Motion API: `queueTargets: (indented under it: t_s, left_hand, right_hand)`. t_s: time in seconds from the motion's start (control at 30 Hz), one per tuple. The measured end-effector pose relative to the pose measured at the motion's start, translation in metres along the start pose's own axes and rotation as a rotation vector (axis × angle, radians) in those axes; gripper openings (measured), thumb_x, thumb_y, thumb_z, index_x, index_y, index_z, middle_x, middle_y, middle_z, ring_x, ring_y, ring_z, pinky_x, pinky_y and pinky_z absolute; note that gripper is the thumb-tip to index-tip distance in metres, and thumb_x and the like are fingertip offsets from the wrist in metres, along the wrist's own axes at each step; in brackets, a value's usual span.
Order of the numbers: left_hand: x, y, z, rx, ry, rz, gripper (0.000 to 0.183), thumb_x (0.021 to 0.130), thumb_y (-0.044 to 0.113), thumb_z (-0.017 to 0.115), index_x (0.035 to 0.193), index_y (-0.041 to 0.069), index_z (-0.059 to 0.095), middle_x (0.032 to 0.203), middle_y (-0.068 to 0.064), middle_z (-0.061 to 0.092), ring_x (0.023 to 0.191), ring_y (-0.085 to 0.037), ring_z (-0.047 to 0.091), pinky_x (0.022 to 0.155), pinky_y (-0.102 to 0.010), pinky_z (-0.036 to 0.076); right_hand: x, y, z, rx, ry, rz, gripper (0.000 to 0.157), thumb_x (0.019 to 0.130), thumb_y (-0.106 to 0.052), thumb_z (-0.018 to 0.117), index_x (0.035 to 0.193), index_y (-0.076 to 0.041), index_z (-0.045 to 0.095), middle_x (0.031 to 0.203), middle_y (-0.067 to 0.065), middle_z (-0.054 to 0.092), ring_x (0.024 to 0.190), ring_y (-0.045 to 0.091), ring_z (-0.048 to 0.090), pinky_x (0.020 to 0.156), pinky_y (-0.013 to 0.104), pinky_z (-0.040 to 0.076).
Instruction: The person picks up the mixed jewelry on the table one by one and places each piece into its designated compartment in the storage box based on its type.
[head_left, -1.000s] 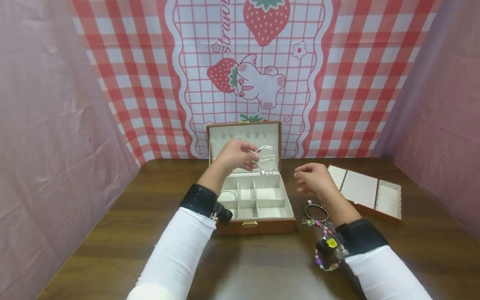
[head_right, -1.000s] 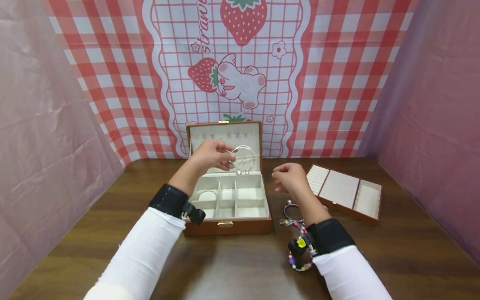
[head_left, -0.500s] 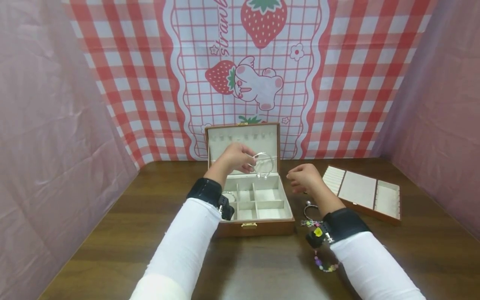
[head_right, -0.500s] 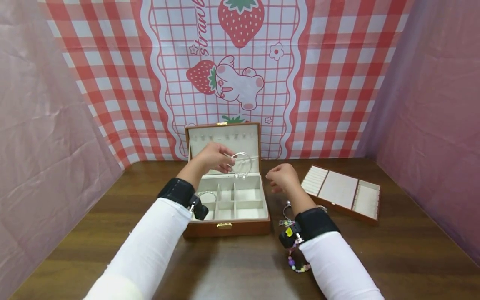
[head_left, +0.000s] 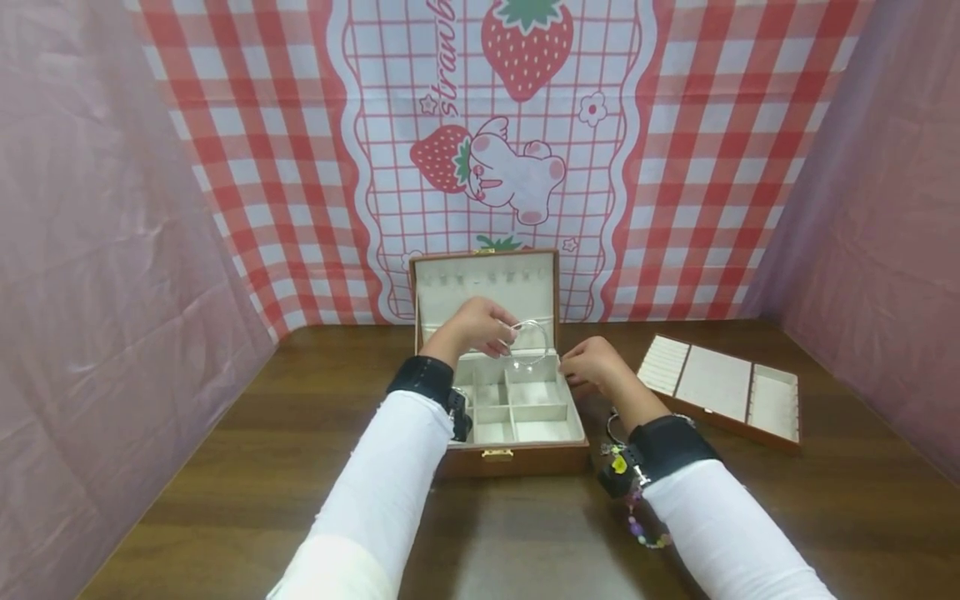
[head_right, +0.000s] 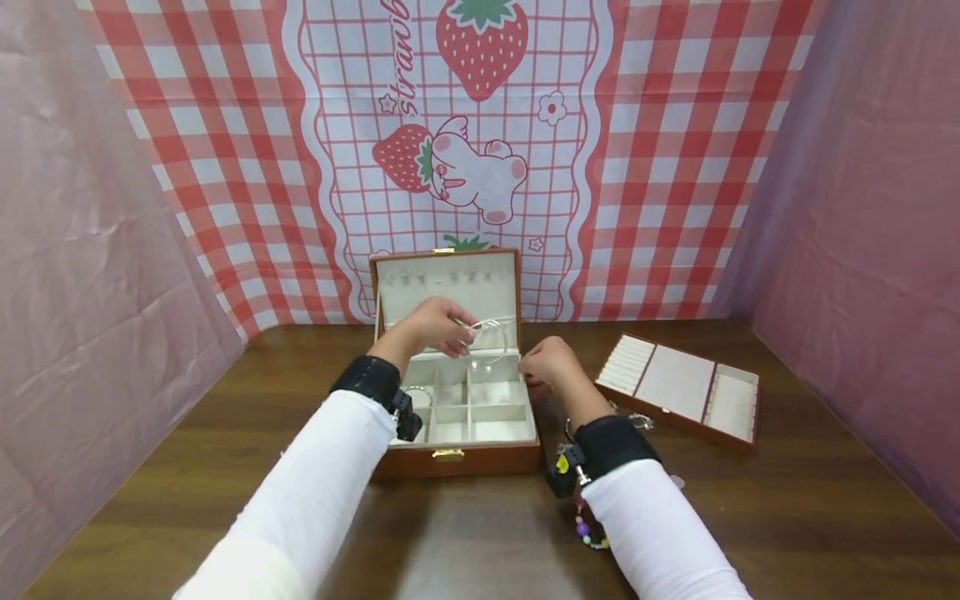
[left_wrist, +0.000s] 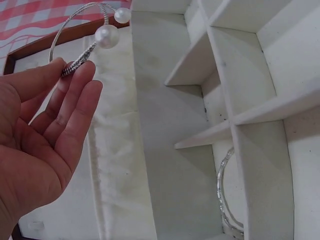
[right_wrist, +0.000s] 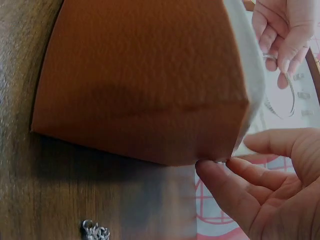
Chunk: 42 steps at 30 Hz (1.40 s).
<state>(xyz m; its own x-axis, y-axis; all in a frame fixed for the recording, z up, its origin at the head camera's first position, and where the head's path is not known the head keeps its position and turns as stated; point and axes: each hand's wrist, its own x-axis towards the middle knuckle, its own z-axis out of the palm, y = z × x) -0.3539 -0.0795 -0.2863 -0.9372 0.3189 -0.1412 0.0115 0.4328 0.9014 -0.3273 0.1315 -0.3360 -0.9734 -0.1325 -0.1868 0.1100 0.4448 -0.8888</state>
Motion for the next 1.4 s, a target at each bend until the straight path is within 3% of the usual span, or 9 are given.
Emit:
queueTargets:
  t_s: [0.27, 0.47, 0.77, 1.17, 1.4]
  left_hand:
    - [0.007, -0.005, 0.004, 0.128, -0.024, 0.026, 0.027, 0.088, -0.001, 0.067, 0.115, -0.005, 0.066, 0.099, -0.025, 0.069, 0.07, -0.023, 0.069, 0.069, -0.035, 0.059]
    - [0.011, -0.004, 0.01, 0.323, -0.032, 0.021, 0.022, 0.087, 0.0, 0.069, 0.109, -0.002, 0.07, 0.089, -0.016, 0.071, 0.072, -0.024, 0.07, 0.065, -0.032, 0.058]
    - [0.021, 0.004, 0.021, 0.621, -0.112, 0.068, 0.021, 0.088, 0.0, 0.067, 0.109, 0.003, 0.072, 0.085, -0.01, 0.071, 0.071, -0.022, 0.07, 0.061, -0.028, 0.057]
    - [0.025, 0.01, 0.038, 0.669, -0.203, -0.001, 0.019, 0.088, -0.001, 0.067, 0.105, 0.005, 0.073, 0.086, -0.007, 0.069, 0.069, -0.02, 0.069, 0.062, -0.029, 0.058]
    - [0.027, 0.004, 0.047, 0.63, -0.228, -0.048, 0.02, 0.088, -0.001, 0.067, 0.106, 0.005, 0.073, 0.089, -0.007, 0.069, 0.073, -0.024, 0.07, 0.065, -0.032, 0.058]
  right_hand:
    - [0.002, -0.003, 0.005, 0.025, 0.01, -0.009, 0.037, 0.084, 0.012, 0.059, 0.12, 0.021, 0.052, 0.1, 0.034, 0.061, 0.075, 0.031, 0.069, 0.062, 0.04, 0.059]
    - [0.003, -0.001, 0.006, 0.011, 0.013, -0.021, 0.036, 0.085, 0.012, 0.06, 0.119, 0.021, 0.053, 0.101, 0.031, 0.06, 0.076, 0.034, 0.069, 0.061, 0.04, 0.059]
    - [0.003, -0.004, 0.005, 0.004, 0.007, -0.019, 0.035, 0.084, 0.013, 0.06, 0.118, 0.02, 0.055, 0.099, 0.029, 0.059, 0.074, 0.035, 0.07, 0.06, 0.039, 0.059]
    - [0.001, -0.006, 0.001, -0.039, 0.004, -0.048, 0.028, 0.084, 0.01, 0.059, 0.111, 0.019, 0.06, 0.088, 0.019, 0.061, 0.059, 0.02, 0.065, 0.06, 0.039, 0.059]
    - [0.0, -0.001, 0.002, -0.05, -0.005, -0.037, 0.03, 0.085, 0.009, 0.06, 0.113, 0.019, 0.058, 0.09, 0.021, 0.063, 0.062, 0.02, 0.066, 0.062, 0.039, 0.059]
